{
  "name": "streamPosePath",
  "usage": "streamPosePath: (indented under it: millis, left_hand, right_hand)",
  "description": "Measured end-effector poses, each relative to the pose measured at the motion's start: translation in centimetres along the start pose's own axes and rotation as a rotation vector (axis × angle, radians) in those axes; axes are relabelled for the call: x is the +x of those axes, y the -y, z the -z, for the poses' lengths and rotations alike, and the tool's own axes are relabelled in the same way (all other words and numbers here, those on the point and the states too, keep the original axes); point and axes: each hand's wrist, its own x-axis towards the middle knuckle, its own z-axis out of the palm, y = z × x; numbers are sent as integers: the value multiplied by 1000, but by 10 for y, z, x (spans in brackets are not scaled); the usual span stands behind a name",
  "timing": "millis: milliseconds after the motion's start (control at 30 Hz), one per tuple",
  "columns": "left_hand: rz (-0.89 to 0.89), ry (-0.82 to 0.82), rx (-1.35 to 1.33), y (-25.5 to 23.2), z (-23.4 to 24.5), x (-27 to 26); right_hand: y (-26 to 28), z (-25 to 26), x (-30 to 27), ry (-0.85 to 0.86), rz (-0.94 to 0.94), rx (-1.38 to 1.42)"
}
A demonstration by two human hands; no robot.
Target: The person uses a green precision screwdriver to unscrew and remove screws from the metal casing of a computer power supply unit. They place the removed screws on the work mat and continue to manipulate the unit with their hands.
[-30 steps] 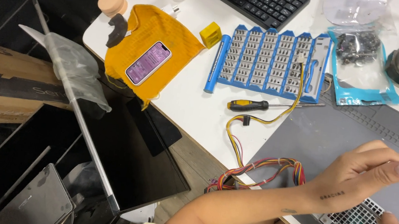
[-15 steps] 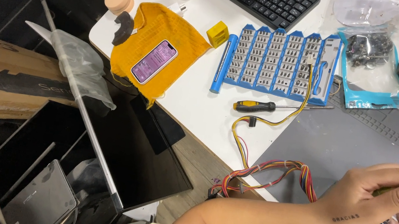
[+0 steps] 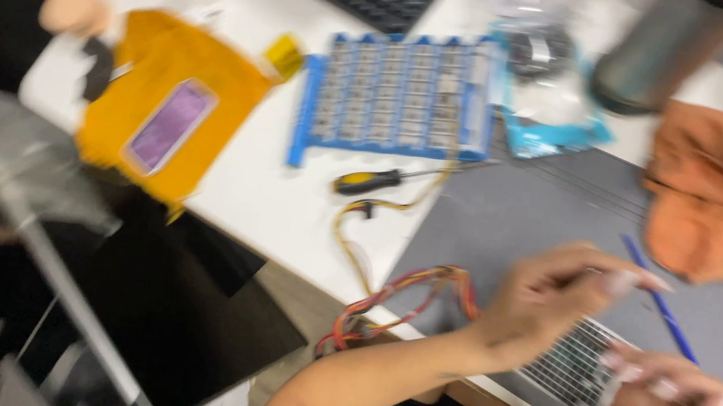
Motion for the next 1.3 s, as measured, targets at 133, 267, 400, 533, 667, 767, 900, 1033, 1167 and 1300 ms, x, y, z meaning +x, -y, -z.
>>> streamPosePath:
  millis: [133, 267, 400, 533, 667, 767, 900, 1033, 1167, 1300]
  left_hand:
    - [85, -100, -153, 0, 5, 2]
    - [0, -60, -175, -19, 12, 2]
    - [-31, -53, 113, -28, 13, 2]
    - [-5, 27, 80, -31, 9, 1]
    - [36, 5, 37, -17, 5, 4]
    - [63, 7, 65, -12, 2, 14]
    - [-43, 47, 73, -10, 6, 17]
    - [47, 201, 14, -10, 15, 23]
    - [79, 165, -92, -10, 14, 19]
    - [55, -74, 19, -13, 1, 1]
  right_hand:
    - [27, -54, -2, 34, 9, 136]
    - [29, -67, 4, 133, 51, 153]
    - [24, -71, 4, 123, 39, 162]
    - [20, -70, 2, 139, 103, 98]
    - [17, -68, -1, 169, 123, 98]
    - [20, -72, 2, 186, 142, 100]
    - [16, -68, 2, 199, 131, 145]
    - [14, -65, 2, 208, 130, 116]
    - [12, -62, -1, 203, 144, 96]
    - [11, -64, -2, 178, 161, 86]
